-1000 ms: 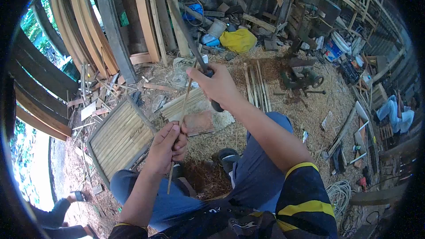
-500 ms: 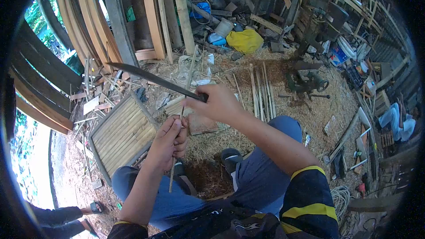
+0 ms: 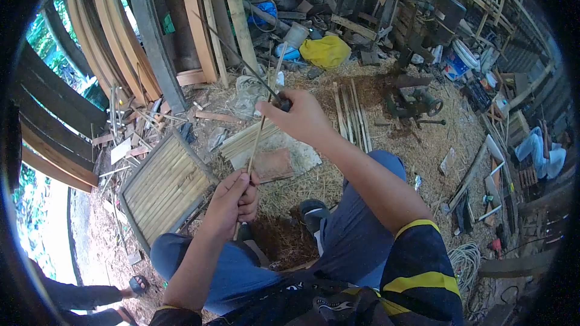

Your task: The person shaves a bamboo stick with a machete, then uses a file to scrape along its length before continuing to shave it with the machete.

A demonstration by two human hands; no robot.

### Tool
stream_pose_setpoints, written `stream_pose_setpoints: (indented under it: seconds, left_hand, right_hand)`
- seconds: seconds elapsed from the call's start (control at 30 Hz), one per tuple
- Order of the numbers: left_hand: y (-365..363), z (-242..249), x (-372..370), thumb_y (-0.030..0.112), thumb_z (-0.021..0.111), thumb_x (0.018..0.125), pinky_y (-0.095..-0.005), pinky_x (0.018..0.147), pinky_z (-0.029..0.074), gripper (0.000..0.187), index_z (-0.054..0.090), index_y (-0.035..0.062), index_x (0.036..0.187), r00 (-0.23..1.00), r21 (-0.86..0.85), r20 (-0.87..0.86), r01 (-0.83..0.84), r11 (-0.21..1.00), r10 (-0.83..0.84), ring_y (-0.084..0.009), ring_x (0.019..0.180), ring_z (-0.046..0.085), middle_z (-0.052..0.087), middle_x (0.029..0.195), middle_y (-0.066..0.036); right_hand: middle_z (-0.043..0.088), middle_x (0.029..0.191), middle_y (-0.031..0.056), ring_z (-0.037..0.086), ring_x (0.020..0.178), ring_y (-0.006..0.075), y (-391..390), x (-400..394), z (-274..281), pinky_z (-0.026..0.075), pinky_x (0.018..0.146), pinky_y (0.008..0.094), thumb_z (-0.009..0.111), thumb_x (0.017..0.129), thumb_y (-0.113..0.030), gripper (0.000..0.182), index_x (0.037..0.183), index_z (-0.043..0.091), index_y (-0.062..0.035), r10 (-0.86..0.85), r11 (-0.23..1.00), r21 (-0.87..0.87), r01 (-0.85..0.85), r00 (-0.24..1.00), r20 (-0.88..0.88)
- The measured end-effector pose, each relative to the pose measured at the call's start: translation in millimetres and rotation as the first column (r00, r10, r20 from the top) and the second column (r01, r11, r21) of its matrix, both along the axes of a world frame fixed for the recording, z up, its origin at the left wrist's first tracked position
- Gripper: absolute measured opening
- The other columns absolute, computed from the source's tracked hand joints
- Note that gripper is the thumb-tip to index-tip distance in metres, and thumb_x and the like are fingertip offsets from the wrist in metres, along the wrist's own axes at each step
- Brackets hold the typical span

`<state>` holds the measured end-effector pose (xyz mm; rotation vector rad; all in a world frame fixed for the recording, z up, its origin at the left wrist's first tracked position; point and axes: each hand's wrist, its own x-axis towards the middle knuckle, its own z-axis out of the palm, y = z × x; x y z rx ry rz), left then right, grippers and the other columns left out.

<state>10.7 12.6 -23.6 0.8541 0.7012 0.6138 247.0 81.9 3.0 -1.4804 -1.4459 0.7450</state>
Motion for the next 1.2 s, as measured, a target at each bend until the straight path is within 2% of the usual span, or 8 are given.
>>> stream_pose_setpoints:
  seconds: [0.17, 0.27, 0.47, 0.7, 0.8, 1.0, 1.03, 1.2]
  left_hand:
    - [5, 5, -1, 0.030, 0.041, 0.112, -0.0231, 0.044, 0.020, 0.022, 0.051, 0.0108, 0.106, 0.999, -0.022, -0.024, -0.047, 0.999, 0.047, -0.0047, 0.050, 0.025, 0.029, 0.067, 0.006]
    - [9, 6, -2, 0.031, 0.042, 0.112, -0.0234, 0.044, 0.020, 0.023, 0.051, 0.0114, 0.105, 0.994, 0.001, -0.050, -0.099, 0.995, 0.099, -0.0048, 0.051, 0.024, 0.029, 0.067, 0.007]
    - [12, 3, -3, 0.031, 0.046, 0.111, -0.0235, 0.044, 0.020, 0.022, 0.052, 0.0115, 0.104, 0.977, 0.024, -0.107, -0.182, 0.983, 0.183, -0.0045, 0.051, 0.026, 0.032, 0.068, 0.007]
    - [14, 0, 0, 0.030, 0.046, 0.111, -0.0233, 0.044, 0.023, 0.021, 0.051, 0.0112, 0.103, 0.959, 0.025, -0.181, -0.216, 0.976, 0.217, -0.0045, 0.051, 0.029, 0.035, 0.067, 0.007]
    - [14, 5, 0, 0.028, 0.045, 0.112, -0.0235, 0.043, 0.023, 0.021, 0.051, 0.0107, 0.102, 0.971, 0.038, -0.099, -0.214, 0.976, 0.217, -0.0041, 0.049, 0.030, 0.036, 0.066, 0.006]
    - [11, 9, 0, 0.028, 0.045, 0.111, -0.0223, 0.044, 0.024, 0.019, 0.051, 0.0119, 0.103, 0.966, 0.057, -0.149, -0.204, 0.977, 0.210, -0.0039, 0.050, 0.030, 0.036, 0.067, 0.007]
    - [10, 7, -1, 0.028, 0.045, 0.111, -0.0222, 0.043, 0.024, 0.019, 0.051, 0.0121, 0.103, 0.969, 0.062, -0.138, -0.200, 0.978, 0.207, -0.0038, 0.050, 0.030, 0.036, 0.067, 0.007]
    - [6, 14, 1, 0.029, 0.046, 0.111, -0.0221, 0.043, 0.023, 0.020, 0.052, 0.0122, 0.102, 0.958, 0.067, -0.185, -0.209, 0.976, 0.218, -0.0031, 0.049, 0.029, 0.035, 0.067, 0.008]
  right_hand:
    - [0.059, 0.058, 0.0149, 0.060, 0.053, 0.0292, 0, 9, -14, 0.045, 0.054, 0.0411, 0.060, 0.097, -0.059, 0.063, 0.081, 0.071, 0.0004, -0.002, 0.997, 0.073, -0.016, 0.973, 0.229]
    - [0.063, 0.060, 0.0162, 0.064, 0.057, 0.0378, -14, 1, -9, 0.049, 0.055, 0.0454, 0.056, 0.098, -0.061, 0.064, 0.078, 0.071, -0.0029, -0.024, 0.991, 0.126, -0.049, 0.856, 0.516]
    - [0.062, 0.058, 0.0154, 0.066, 0.056, 0.0367, -31, -21, -20, 0.051, 0.054, 0.0467, 0.060, 0.093, -0.066, 0.063, 0.069, 0.066, -0.0077, 0.087, 0.938, 0.181, -0.296, 0.706, 0.703]
    - [0.061, 0.057, 0.0111, 0.064, 0.052, 0.0323, -34, -25, -21, 0.048, 0.049, 0.0422, 0.067, 0.090, -0.062, 0.058, 0.068, 0.064, -0.0084, 0.075, 0.914, 0.202, -0.351, 0.636, 0.768]
    - [0.060, 0.056, 0.0104, 0.063, 0.051, 0.0320, -22, -21, -30, 0.048, 0.049, 0.0418, 0.066, 0.090, -0.063, 0.059, 0.067, 0.063, -0.0091, 0.016, 0.895, 0.301, -0.328, 0.699, 0.715]
    - [0.063, 0.060, 0.0101, 0.064, 0.054, 0.0320, -21, -17, -30, 0.049, 0.050, 0.0423, 0.068, 0.088, -0.063, 0.057, 0.069, 0.064, -0.0094, 0.006, 0.907, 0.255, -0.336, 0.614, 0.790]
    - [0.064, 0.062, 0.0101, 0.065, 0.055, 0.0319, -15, -14, -29, 0.049, 0.050, 0.0425, 0.067, 0.088, -0.064, 0.058, 0.069, 0.064, -0.0095, -0.054, 0.894, 0.334, -0.300, 0.667, 0.743]
    - [0.064, 0.061, 0.0103, 0.066, 0.055, 0.0314, -16, -13, -26, 0.050, 0.051, 0.0431, 0.063, 0.090, -0.067, 0.062, 0.068, 0.065, -0.0094, 0.004, 0.906, 0.265, -0.329, 0.634, 0.773]
